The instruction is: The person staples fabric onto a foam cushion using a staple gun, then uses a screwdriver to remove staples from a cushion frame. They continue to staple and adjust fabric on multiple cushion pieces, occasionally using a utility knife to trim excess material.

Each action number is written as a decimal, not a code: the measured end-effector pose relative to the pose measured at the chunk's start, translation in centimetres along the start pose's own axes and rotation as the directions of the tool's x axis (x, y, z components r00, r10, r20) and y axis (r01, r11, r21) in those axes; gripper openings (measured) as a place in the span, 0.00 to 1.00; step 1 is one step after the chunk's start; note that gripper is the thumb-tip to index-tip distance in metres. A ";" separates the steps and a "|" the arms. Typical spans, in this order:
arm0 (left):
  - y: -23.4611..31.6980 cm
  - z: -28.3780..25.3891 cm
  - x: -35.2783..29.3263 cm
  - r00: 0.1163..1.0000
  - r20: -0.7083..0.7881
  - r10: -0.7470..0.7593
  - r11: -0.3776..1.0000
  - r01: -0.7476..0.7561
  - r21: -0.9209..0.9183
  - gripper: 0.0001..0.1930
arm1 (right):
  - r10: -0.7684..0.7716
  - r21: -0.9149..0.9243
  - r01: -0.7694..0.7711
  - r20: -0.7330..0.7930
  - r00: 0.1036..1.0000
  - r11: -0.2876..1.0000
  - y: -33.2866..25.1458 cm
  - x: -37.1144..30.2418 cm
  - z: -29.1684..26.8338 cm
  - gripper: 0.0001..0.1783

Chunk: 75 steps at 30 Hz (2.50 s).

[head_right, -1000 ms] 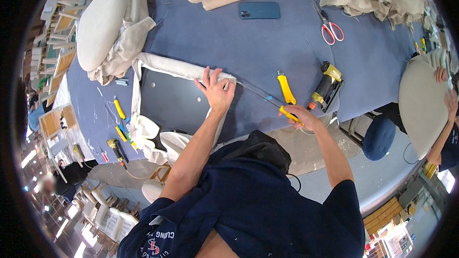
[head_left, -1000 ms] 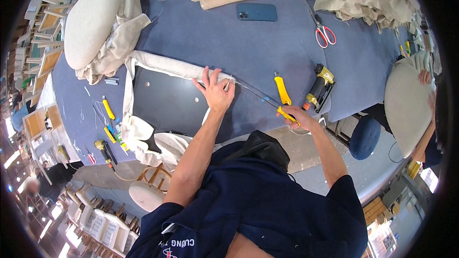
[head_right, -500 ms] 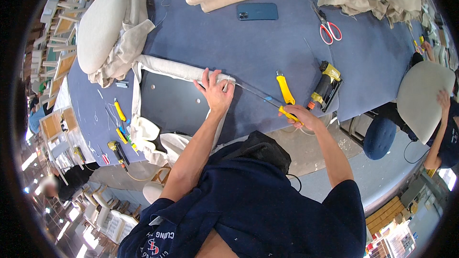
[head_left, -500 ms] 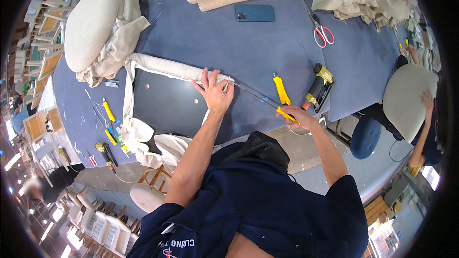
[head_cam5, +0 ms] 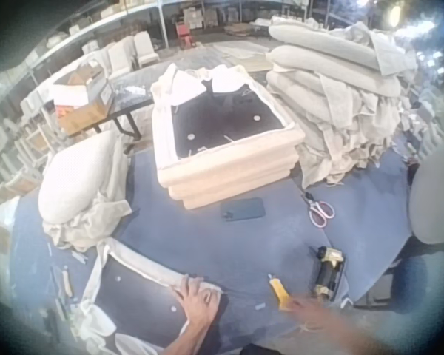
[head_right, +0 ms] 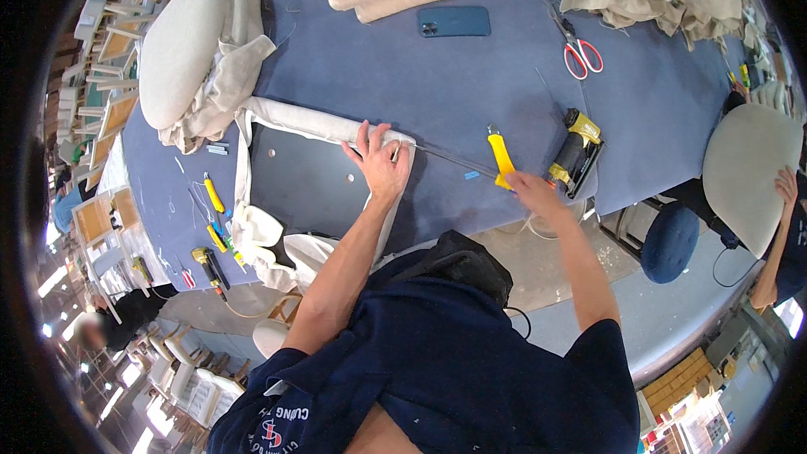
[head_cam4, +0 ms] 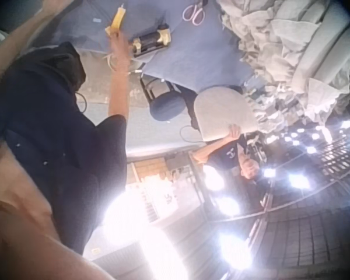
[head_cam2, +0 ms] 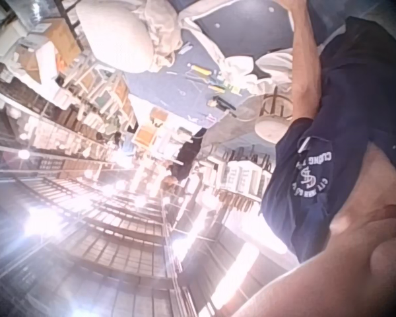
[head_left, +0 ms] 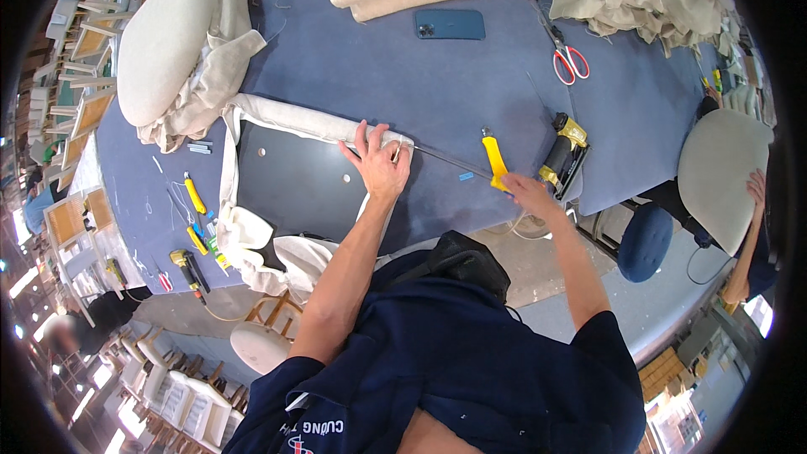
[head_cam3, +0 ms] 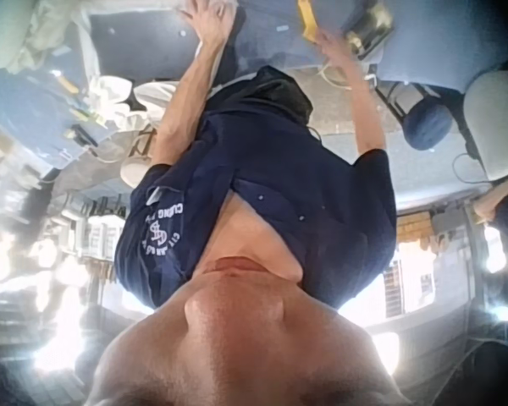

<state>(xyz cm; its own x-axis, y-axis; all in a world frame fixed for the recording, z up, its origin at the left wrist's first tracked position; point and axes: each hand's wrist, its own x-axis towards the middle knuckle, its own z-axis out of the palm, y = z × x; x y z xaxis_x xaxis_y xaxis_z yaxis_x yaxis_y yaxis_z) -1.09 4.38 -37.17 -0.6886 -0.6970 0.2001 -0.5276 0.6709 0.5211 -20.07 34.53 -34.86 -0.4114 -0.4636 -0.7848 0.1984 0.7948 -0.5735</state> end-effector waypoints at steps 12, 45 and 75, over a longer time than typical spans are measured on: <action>1.0 -1.2 0.0 0.983 0.105 -0.153 0.988 0.149 0.048 0.15 | -0.509 -0.642 0.303 -0.158 0.846 0.704 3.5 -0.2 6.8 0.20; -20.0 -28.9 -42.2 0.196 -0.117 -0.974 0.200 0.979 -0.030 0.25 | -0.584 -0.365 0.671 0.330 0.742 0.646 -23.2 13.9 17.8 0.26; -3.7 -19.6 4.6 0.999 0.004 0.032 0.941 -0.029 -0.338 0.12 | -0.560 -0.493 0.408 -0.208 0.802 0.768 -8.5 -11.3 -0.3 0.16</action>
<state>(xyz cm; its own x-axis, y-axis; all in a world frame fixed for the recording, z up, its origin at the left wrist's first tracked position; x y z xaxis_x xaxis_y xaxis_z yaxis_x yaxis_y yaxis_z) 7.47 -6.25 -21.95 -0.7073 -0.6739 0.2135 -0.3080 0.5656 0.7650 -17.37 33.11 -21.03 -0.6262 -0.7352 -0.2595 -0.4542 0.6145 -0.6450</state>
